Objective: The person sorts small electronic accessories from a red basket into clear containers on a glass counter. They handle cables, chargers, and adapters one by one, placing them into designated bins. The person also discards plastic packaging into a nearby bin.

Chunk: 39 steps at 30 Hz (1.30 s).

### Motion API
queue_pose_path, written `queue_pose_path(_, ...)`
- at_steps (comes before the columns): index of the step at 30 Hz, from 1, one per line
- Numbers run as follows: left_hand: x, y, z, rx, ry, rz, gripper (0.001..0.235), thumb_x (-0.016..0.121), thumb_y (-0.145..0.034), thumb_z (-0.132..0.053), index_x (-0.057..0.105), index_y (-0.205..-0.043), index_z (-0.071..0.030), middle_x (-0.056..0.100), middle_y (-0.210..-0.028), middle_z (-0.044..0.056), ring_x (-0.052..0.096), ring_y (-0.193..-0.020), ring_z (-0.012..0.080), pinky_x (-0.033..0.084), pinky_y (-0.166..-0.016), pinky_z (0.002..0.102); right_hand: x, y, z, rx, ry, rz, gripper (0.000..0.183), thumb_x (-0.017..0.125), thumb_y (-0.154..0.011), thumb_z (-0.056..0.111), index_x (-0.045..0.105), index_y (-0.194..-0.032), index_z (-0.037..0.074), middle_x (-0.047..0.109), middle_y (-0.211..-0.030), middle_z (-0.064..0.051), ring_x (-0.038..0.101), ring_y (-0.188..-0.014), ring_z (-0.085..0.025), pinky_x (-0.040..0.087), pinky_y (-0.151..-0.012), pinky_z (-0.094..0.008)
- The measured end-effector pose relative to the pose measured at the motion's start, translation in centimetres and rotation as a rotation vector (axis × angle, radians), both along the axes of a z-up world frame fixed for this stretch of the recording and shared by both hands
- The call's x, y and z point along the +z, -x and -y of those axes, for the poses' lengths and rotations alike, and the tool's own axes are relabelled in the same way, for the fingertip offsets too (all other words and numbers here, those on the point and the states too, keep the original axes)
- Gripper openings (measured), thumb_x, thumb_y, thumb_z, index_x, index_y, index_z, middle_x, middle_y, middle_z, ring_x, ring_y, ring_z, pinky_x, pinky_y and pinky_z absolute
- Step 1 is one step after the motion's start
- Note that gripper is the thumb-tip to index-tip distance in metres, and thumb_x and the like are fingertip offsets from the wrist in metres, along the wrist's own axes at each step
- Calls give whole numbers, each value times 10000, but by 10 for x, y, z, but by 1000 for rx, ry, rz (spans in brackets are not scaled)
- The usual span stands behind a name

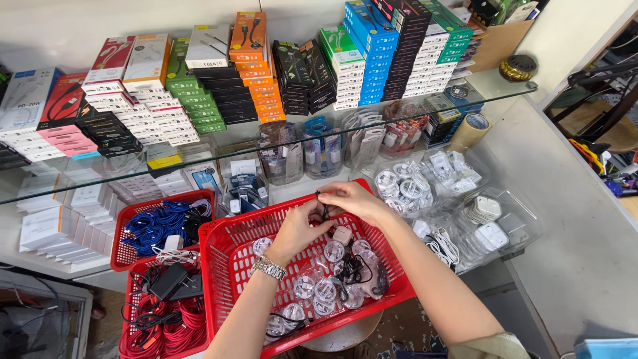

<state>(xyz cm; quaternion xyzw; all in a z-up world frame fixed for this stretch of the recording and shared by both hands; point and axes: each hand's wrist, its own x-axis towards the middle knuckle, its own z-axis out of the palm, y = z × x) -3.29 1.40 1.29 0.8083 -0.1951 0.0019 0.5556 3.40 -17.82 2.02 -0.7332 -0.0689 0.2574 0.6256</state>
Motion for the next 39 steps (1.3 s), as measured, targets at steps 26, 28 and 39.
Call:
queue_pose_path(26,-95,-44,221,6,245,-207,242,742,-899,-114,711,-1120,-19,785,-976,119,752,-874,161,607,-791,317,-67,46,229,-370,302,435,240,749,-869,127,748,-1079,9,795,-904,-55,731,-828,-114,565,-766,-286)
queue_pose_path(28,-111,-45,248,-53,88,-223,281,728,-887,-160,715,-1134,-28,793,-975,148,763,-888,193,600,-813,336,-73,57,257,-426,474,357,259,777,-823,105,717,-1057,12,774,-839,-77,736,-773,-167,564,-729,-321)
queue_pose_path(39,-197,-42,310,-175,-188,-200,314,598,-939,-184,745,-1169,-30,767,-1042,202,741,-960,300,569,-862,385,-200,50,297,-162,1269,483,109,628,-887,64,712,-936,14,726,-908,-225,734,-900,-378,603,-770,-450)
